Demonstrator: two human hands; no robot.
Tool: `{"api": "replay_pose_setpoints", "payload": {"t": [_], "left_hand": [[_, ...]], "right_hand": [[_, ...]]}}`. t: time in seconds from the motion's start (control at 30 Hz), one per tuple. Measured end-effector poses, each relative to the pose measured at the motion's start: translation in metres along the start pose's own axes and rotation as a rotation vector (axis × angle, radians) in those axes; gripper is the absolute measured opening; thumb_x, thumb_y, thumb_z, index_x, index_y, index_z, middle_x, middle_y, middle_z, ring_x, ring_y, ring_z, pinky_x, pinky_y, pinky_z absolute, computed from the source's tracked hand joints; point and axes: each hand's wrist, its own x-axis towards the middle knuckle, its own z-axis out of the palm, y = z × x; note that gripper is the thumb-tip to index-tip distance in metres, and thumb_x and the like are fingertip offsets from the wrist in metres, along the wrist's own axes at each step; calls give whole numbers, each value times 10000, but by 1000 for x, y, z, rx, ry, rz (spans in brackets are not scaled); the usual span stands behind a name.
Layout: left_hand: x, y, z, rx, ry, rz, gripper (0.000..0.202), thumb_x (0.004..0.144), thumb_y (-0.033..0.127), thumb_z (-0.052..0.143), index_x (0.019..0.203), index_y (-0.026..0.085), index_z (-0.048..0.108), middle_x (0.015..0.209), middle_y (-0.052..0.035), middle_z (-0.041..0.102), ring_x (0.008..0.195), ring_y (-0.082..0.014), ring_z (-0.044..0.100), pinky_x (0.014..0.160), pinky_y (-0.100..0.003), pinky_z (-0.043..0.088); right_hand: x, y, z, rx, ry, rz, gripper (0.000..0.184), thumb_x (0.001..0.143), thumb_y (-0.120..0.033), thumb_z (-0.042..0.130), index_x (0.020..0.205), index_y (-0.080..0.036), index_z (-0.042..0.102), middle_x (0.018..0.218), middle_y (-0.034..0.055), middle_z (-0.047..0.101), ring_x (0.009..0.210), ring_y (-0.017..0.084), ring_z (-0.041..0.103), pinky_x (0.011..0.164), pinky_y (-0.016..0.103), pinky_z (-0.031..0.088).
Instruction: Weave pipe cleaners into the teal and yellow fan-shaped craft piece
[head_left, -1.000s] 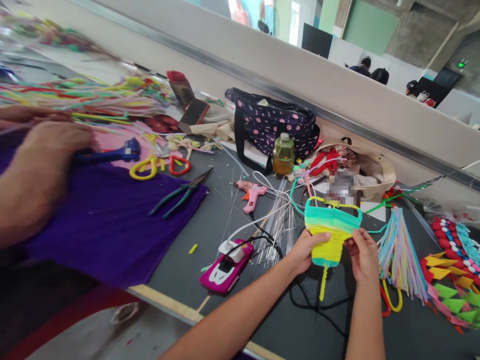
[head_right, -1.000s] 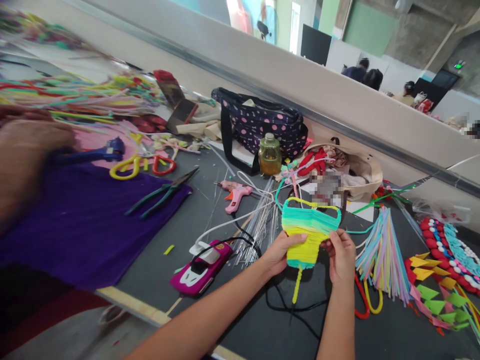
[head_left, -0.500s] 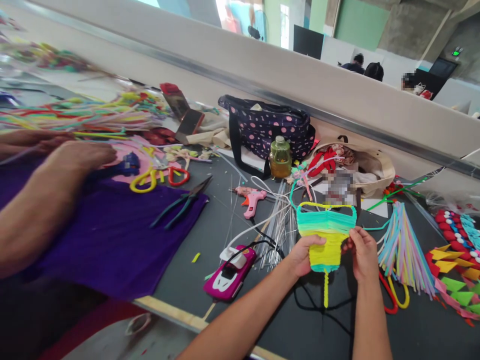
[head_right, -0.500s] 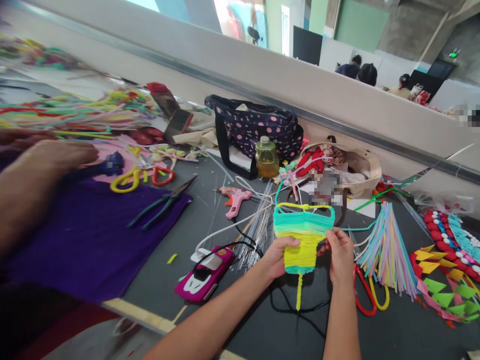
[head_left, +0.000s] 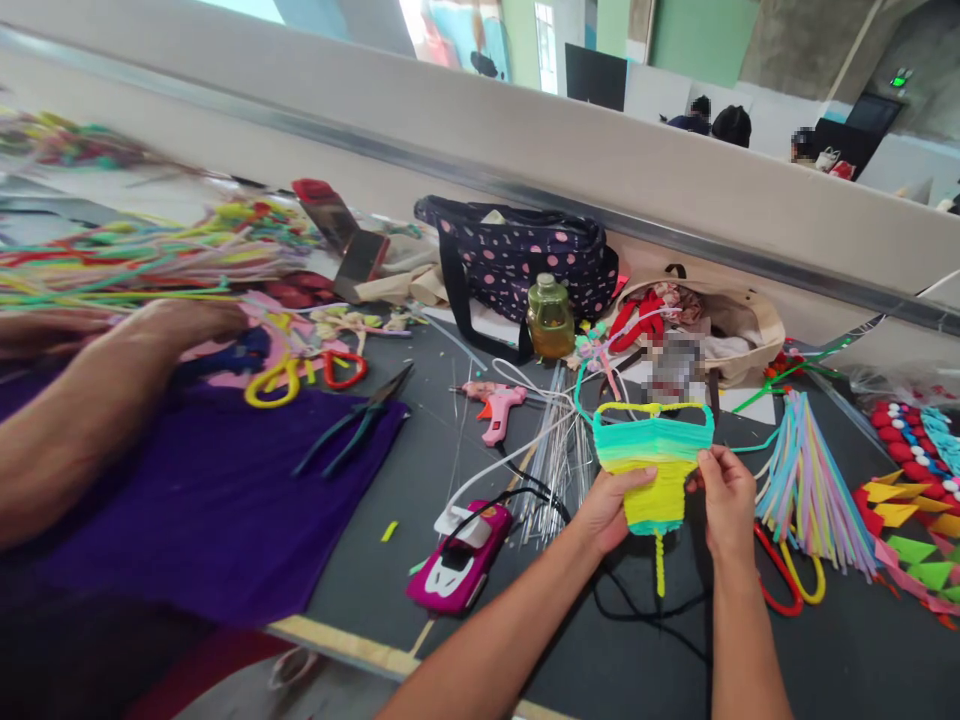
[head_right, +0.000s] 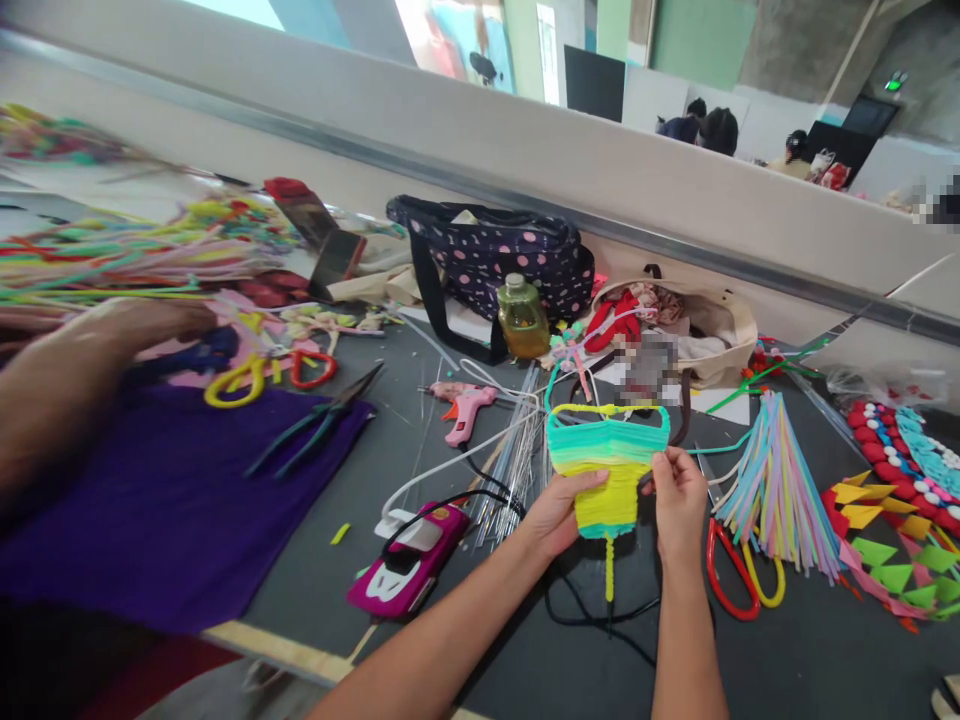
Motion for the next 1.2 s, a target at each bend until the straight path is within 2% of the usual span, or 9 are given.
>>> {"api": "replay_pose_setpoints", "payload": {"t": [0.1, 0.3, 0.47, 0.7, 0.9, 1.0, 1.07, 1.13, 1.2], "left_hand": [[1, -1, -1, 0, 52, 17, 447, 674, 142, 720, 1107, 59, 646, 1036, -184, 709, 967, -329, 667, 895, -443, 486], [2, -3, -3, 8, 90, 5, 455, 664, 158, 733, 1097, 49, 644, 1059, -198, 699, 955, -327, 671, 867, -436, 507], [0, -2, 1, 21, 131, 30, 505, 648, 138, 745, 1136, 74, 634, 1021, -172, 716, 901, -309, 686, 849, -428, 517], [2, -5, 2, 23, 140, 76, 580, 612, 117, 758, 1174, 94, 616, 1006, -151, 724, 908, -309, 686, 861, -429, 513], [3, -2, 0, -26, 134, 28, 524, 634, 114, 736, 1145, 84, 622, 1036, -157, 716, 985, -318, 666, 918, -440, 491], [3, -1, -1, -63, 140, -46, 442, 662, 173, 731, 1083, 67, 646, 1022, -166, 717, 992, -321, 664, 932, -441, 486], [3, -2, -1, -62, 169, -78, 399, 688, 219, 730, 1049, 64, 658, 994, -169, 723, 984, -317, 667, 933, -438, 487], [2, -4, 0, -32, 214, -50, 392, 693, 230, 742, 1045, 78, 660, 969, -154, 730, 956, -302, 678, 929, -429, 491], [2, -7, 1, 9, 255, 15, 420, 671, 211, 770, 1060, 100, 657, 965, -134, 734, 916, -283, 691, 920, -416, 497]], "right_hand": [[0, -1, 0, 27, 4, 36, 290, 698, -453, 731, 778, -190, 638, 599, -50, 564, 480, 86, 480, 471, 220, 400], [1, -7, -4, 203, -81, 190, 297, 662, -456, 762, 762, -193, 665, 621, -42, 565, 529, 93, 493, 492, 226, 440], [0, -3, -2, 145, -99, 161, 283, 642, -421, 780, 777, -196, 675, 634, -45, 576, 517, 85, 472, 473, 213, 416], [-1, 3, 2, 88, -32, 47, 243, 660, -393, 770, 692, -194, 634, 597, -54, 558, 491, 74, 470, 465, 200, 384], [2, -3, -3, 223, -62, 233, 304, 640, -468, 774, 723, -198, 660, 597, -43, 555, 508, 89, 478, 465, 215, 427], [2, -1, -3, 192, -117, 244, 278, 648, -444, 778, 757, -209, 677, 635, -31, 614, 527, 99, 506, 475, 214, 415], [0, 2, -1, 161, -170, 235, 283, 648, -423, 781, 820, -215, 694, 740, -5, 685, 580, 125, 561, 514, 232, 428], [-2, 7, 2, 158, -191, 226, 307, 642, -417, 784, 858, -214, 702, 829, 24, 723, 648, 166, 613, 574, 269, 457], [-3, 10, 4, 174, -181, 221, 316, 627, -413, 792, 849, -205, 707, 834, 39, 734, 687, 198, 640, 622, 304, 479]]}}
